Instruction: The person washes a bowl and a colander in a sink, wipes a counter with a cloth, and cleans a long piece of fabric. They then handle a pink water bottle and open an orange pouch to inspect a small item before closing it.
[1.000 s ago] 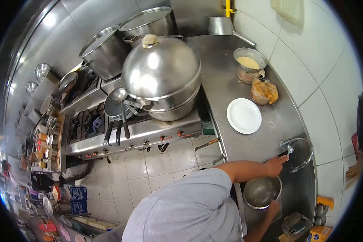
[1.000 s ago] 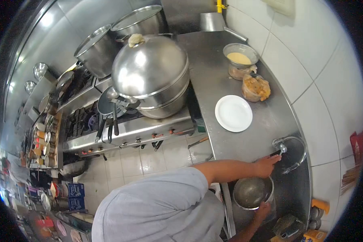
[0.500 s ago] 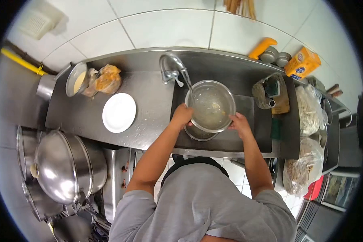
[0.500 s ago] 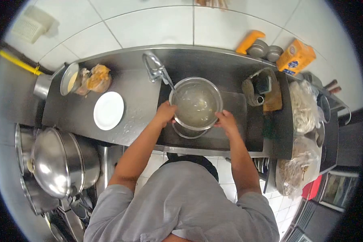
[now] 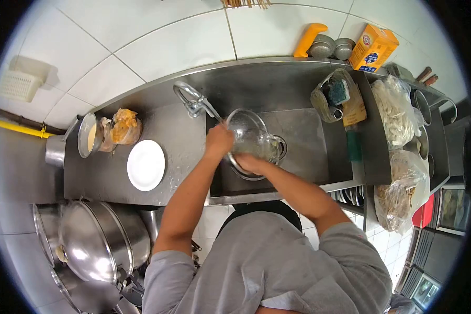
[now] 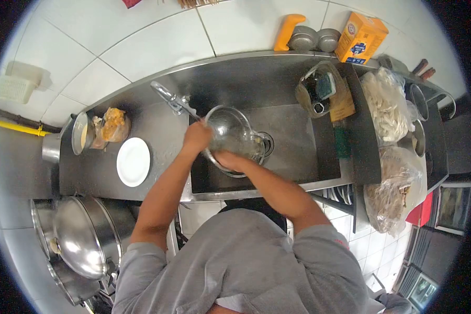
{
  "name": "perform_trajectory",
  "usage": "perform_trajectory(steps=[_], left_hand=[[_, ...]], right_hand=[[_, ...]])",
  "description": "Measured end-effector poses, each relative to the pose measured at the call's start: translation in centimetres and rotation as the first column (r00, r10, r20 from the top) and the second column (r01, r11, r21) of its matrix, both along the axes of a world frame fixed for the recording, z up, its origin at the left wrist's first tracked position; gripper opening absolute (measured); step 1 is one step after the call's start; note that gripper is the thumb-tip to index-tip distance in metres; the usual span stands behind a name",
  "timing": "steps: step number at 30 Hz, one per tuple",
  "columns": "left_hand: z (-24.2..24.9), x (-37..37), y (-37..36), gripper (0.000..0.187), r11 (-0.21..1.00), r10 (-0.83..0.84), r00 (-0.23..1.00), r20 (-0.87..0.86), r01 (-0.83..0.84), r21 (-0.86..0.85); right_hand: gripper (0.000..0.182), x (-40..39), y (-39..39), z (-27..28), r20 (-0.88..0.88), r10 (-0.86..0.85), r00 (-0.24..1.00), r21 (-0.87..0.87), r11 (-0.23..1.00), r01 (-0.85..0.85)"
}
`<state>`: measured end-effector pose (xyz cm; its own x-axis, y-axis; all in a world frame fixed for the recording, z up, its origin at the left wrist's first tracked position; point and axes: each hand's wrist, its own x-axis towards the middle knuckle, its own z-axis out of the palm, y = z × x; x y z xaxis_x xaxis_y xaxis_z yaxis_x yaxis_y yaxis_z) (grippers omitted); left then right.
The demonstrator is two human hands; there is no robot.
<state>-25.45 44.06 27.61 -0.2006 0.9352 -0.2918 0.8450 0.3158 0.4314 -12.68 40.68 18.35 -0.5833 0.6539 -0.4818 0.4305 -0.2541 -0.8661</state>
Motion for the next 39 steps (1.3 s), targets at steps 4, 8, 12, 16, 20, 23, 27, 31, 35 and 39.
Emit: perform_trajectory(steps=[4,8,12,16,20,23,27,31,35,39], left_hand=[[1.3,-0.5,-1.3,0.042,0.998,-0.006,0.999,0.037,0.003,0.070],[1.7,0.4,-0.3,0.045,0.988,-0.124,0.992,0.008,0.123,0.094],[2.8,-0.4,-0.6,0.046,0.969,-0.141,0.979,-0.148,0.167,0.181],[2.0,0.3,-2.7,0.051,0.903,-0.244,0.890,-0.386,0.353,0.243],[3.7,1.7,-4.0,0.059,0.805,-0.379,0.775,-0.506,0.546,0.233],[5.2,2.3,-4.6,0.061,0.724,-0.423,0.709,-0.565,0.639,0.260],[6.2,2.3,-4.8,0.071,0.652,-0.462,0.684,-0.564,0.693,0.307],[6.7,1.5,-4.0,0.068,0.620,-0.423,0.698,-0.578,0.688,0.376],[7.9,0.8,-3.5,0.062,0.570,-0.323,0.718,-0.616,0.667,0.479],[9.1,0.8,-3.1,0.058,0.496,-0.242,0.745,-0.622,0.646,0.580]], right_hand=[[0.043,3.2,2.3,-1.2,0.667,0.347,0.659,0.458,0.507,-0.730],[0.040,-2.0,2.9,-9.3,0.225,0.008,0.974,0.516,0.847,-0.126],[0.034,0.0,-0.4,-3.3,0.010,0.071,0.997,0.542,0.838,-0.065],[0.033,6.9,3.3,-2.2,0.539,-0.046,0.841,0.657,0.649,-0.385],[0.030,10.1,5.3,-8.9,0.496,-0.490,0.717,0.576,0.803,0.151],[0.030,10.5,5.3,-6.9,0.547,-0.212,0.810,-0.059,0.955,0.290],[0.032,10.1,4.7,-9.5,0.441,-0.351,0.826,0.464,0.877,0.125],[0.029,9.6,6.4,-6.2,0.543,-0.270,0.795,0.673,0.706,-0.220],[0.024,11.0,5.7,0.8,0.445,-0.352,0.823,0.846,0.466,-0.259],[0.016,12.7,5.7,-0.4,0.364,-0.600,0.712,0.889,0.453,-0.072]])
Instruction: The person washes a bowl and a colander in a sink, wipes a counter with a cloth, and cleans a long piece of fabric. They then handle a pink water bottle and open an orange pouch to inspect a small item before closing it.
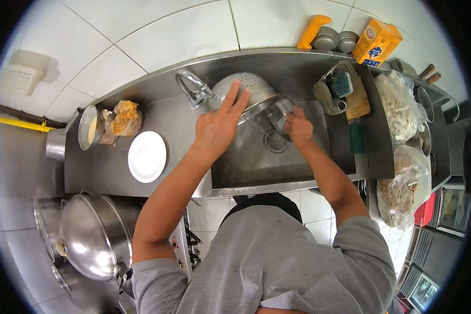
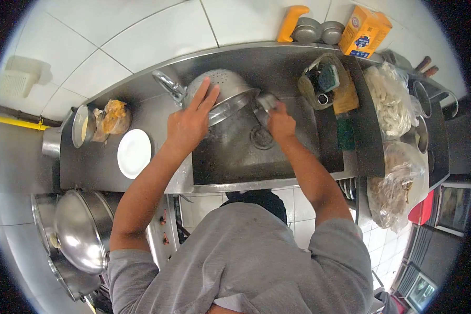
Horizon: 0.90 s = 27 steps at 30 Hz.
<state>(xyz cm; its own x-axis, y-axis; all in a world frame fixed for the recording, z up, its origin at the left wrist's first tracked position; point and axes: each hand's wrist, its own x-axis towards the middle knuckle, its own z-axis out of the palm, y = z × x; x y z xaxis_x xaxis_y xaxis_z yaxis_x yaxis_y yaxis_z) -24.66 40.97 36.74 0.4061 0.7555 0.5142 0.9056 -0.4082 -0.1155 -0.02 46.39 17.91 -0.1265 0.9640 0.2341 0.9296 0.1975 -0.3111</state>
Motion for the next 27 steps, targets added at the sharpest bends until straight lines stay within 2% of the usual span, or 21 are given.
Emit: perform_trajectory(steps=[1,2,3,4,6,8,11,14,17,20,23,24,25,26,27], left_hand=[[0.2,0.0,0.1,0.058,1.000,0.009,1.000,0.011,-0.009,-0.009],[0.3,0.1,0.2,0.058,1.000,0.018,1.000,0.023,-0.018,-0.018],[0.4,0.1,0.3,0.058,0.999,0.025,0.999,0.034,-0.024,-0.030],[0.4,0.0,0.6,0.058,1.000,0.025,0.999,0.020,-0.025,-0.016],[0.1,0.5,0.9,0.058,1.000,0.011,1.000,-0.006,-0.011,0.014],[-0.1,0.4,1.2,0.059,1.000,0.016,0.999,-0.028,-0.016,-0.013],[-0.2,0.6,1.2,0.059,1.000,0.005,0.999,-0.041,-0.006,-0.029],[-0.2,0.8,1.3,0.057,0.999,-0.032,0.998,-0.048,0.032,0.007],[-0.4,0.8,1.3,0.057,0.998,-0.057,0.997,-0.043,0.058,0.021],[-1.1,0.5,1.5,0.057,0.995,-0.086,0.996,-0.035,0.088,0.043],[-0.9,0.6,1.5,0.057,0.998,-0.066,0.997,-0.047,0.066,-0.001],[-0.7,0.6,1.7,0.057,0.998,-0.053,0.997,-0.056,0.051,-0.025],[-0.6,0.6,1.8,0.058,0.997,-0.074,0.996,-0.057,0.074,-0.008],[-0.5,0.6,2.1,0.058,0.995,-0.098,0.994,-0.057,0.099,0.011],[-0.3,0.6,2.4,0.059,0.992,-0.123,0.991,-0.057,0.125,0.033]], right_hand=[[0.013,0.1,-0.1,-0.5,-0.021,-0.115,0.993,-0.025,0.993,0.115],[0.017,0.4,0.5,-1.8,-0.248,-0.200,0.948,-0.317,0.941,0.116],[0.020,0.7,1.3,-3.9,-0.422,-0.338,0.841,-0.578,0.815,0.038],[0.023,0.7,1.5,-4.2,-0.519,-0.510,0.686,-0.766,0.634,-0.109],[0.031,-0.7,-1.2,-4.8,-0.598,-0.711,0.370,-0.802,0.522,-0.292],[0.032,-3.4,-3.1,-5.2,-0.637,-0.744,0.201,-0.755,0.550,-0.356],[0.043,-5.3,-4.0,-7.1,-0.647,-0.757,0.094,-0.692,0.529,-0.491],[0.036,-4.5,-4.0,-6.9,-0.649,-0.748,0.139,-0.721,0.546,-0.426],[0.027,-2.5,-3.9,-1.8,-0.696,-0.640,0.326,-0.709,0.542,-0.451],[0.018,-0.2,-3.6,0.2,-0.747,-0.519,0.415,-0.664,0.615,-0.425],[0.014,1.8,-4.0,2.4,-0.568,-0.253,0.783,-0.585,0.793,-0.169],[0.013,2.6,-4.4,3.0,-0.494,-0.049,0.868,-0.366,0.917,-0.156],[0.012,3.4,-5.0,3.6,-0.350,0.125,0.928,-0.124,0.976,-0.178],[0.011,4.1,-5.6,4.2,-0.151,0.252,0.956,0.115,0.965,-0.236],[0.011,4.3,-6.3,5.5,-0.059,0.207,0.977,0.075,0.976,-0.202]])
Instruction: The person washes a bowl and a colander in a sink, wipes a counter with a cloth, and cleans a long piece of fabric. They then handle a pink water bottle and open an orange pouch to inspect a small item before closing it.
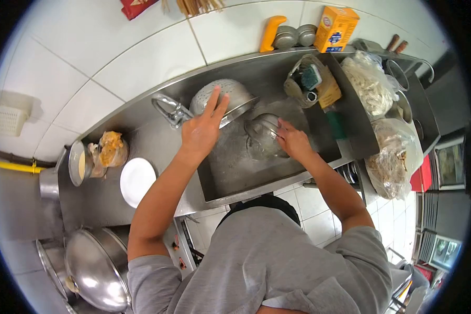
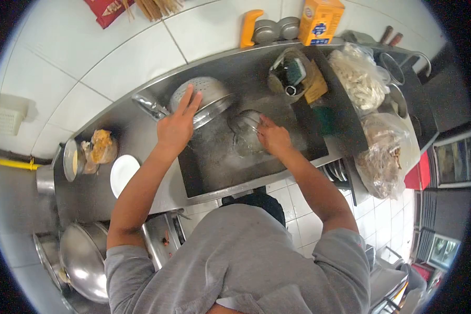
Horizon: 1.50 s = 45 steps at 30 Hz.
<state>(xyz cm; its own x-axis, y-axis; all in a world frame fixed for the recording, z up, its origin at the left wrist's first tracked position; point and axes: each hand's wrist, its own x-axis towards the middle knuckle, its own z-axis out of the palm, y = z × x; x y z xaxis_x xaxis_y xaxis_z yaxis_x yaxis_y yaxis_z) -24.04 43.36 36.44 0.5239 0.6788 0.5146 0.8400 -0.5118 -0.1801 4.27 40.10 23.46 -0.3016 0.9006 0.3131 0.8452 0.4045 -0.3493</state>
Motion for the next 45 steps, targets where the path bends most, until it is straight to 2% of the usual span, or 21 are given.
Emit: perform_trajectory(steps=[2,5,9,11,14,16,17,18,21,23,24,25,26,29,31,33,36,39,40,43,45], left_hand=[[0.3,0.1,0.2,0.060,0.998,-0.066,0.997,0.027,0.066,0.005],[0.3,0.3,0.2,0.059,0.992,-0.127,0.991,0.038,0.127,0.011],[0.2,0.5,0.6,0.062,0.976,-0.206,0.968,0.144,0.193,0.096],[-0.2,0.9,1.6,0.060,0.978,-0.210,0.873,0.441,0.184,0.101],[-6.5,0.5,5.1,0.055,0.940,-0.083,0.648,0.757,0.302,-0.156],[-5.4,2.0,3.8,0.050,0.761,0.216,0.511,0.832,0.446,-0.471],[-4.5,2.7,1.6,0.047,0.580,0.425,0.463,0.778,0.521,-0.626],[-3.2,3.4,-0.4,0.044,0.357,0.610,0.442,0.657,0.588,-0.726],[-4.5,5.4,-2.6,0.040,0.128,0.653,0.458,0.603,0.718,-0.684],[-3.9,7.2,-6.1,0.038,0.155,0.704,0.429,0.566,0.685,-0.712],[-4.5,7.5,-7.0,0.037,0.082,0.682,0.490,0.543,0.687,-0.722],[-7.3,8.3,-6.8,0.038,0.033,0.617,0.433,0.657,0.820,-0.572],[-3.6,9.5,-9.7,0.042,-0.015,0.591,0.553,0.587,0.735,-0.678],[-8.3,12.6,-11.8,0.046,-0.109,0.309,0.658,0.686,0.741,-0.662],[-13.1,14.6,-11.1,0.046,-0.347,0.285,0.821,0.494,0.569,-0.746],[-12.9,17.5,-15.5,0.047,-0.414,0.199,0.855,0.479,0.517,-0.750],[-13.3,20.6,-22.5,0.050,-0.543,0.136,0.814,0.564,0.538,-0.645],[-13.6,24.2,-30.5,0.055,-0.583,0.079,0.702,0.708,0.608,-0.538],[-13.7,25.5,-33.2,0.057,-0.564,0.027,0.693,0.721,0.606,-0.561],[-11.5,28.8,-43.7,0.057,-0.439,-0.268,0.674,0.689,0.551,-0.710],[-9.6,30.7,-51.4,0.059,-0.672,-0.184,0.695,0.696,0.428,-0.605]], right_hand=[[0.011,0.0,-1.6,2.8,0.198,-0.093,0.976,-0.034,0.994,0.102],[0.012,0.8,-3.3,4.5,0.247,-0.204,0.947,0.084,0.979,0.188],[0.010,0.8,-5.4,4.7,-0.015,-0.458,0.889,0.193,0.871,0.452],[0.015,0.9,-7.0,3.2,-0.238,-0.563,0.791,0.155,0.783,0.603],[0.015,0.7,-9.9,1.8,-0.573,-0.769,0.284,-0.562,0.621,0.546],[0.015,-0.8,-12.4,0.7,-0.718,-0.689,-0.097,-0.671,0.647,0.362],[0.016,-1.5,-13.5,0.4,-0.730,-0.618,-0.292,-0.683,0.682,0.261],[0.015,-2.0,-14.6,0.6,-0.731,-0.603,-0.320,-0.679,0.690,0.252],[0.013,-3.4,-17.5,0.8,-0.745,-0.555,-0.370,-0.653,0.719,0.238],[0.012,-3.3,-20.2,-0.3,-0.775,-0.510,-0.374,-0.621,0.724,0.300],[0.023,-3.0,-22.1,-3.2,-0.855,-0.450,-0.258,-0.516,0.791,0.330],[0.024,-2.6,-23.9,-4.3,-0.858,-0.438,-0.267,-0.508,0.797,0.326],[0.022,-2.3,-26.0,-4.2,-0.840,-0.457,-0.293,-0.538,0.773,0.337],[0.021,-2.6,-33.1,0.2,-0.814,-0.430,-0.390,-0.565,0.743,0.359],[0.026,-3.1,-37.3,0.9,-0.794,-0.462,-0.396,-0.604,0.673,0.426],[0.028,-3.3,-42.5,0.5,-0.786,-0.446,-0.429,-0.612,0.660,0.435],[0.035,-4.4,-50.1,-0.6,-0.776,-0.215,-0.593,-0.529,0.733,0.428],[0.052,-5.0,-57.1,2.7,-0.727,-0.251,-0.639,-0.627,0.623,0.469],[0.062,-4.9,-58.9,3.2,-0.654,-0.332,-0.680,-0.737,0.480,0.476],[0.063,-3.5,-66.7,1.3,-0.636,-0.427,-0.642,-0.759,0.196,0.622],[0.059,-2.2,-73.7,0.4,-0.691,-0.298,-0.658,-0.714,0.140,0.686]])
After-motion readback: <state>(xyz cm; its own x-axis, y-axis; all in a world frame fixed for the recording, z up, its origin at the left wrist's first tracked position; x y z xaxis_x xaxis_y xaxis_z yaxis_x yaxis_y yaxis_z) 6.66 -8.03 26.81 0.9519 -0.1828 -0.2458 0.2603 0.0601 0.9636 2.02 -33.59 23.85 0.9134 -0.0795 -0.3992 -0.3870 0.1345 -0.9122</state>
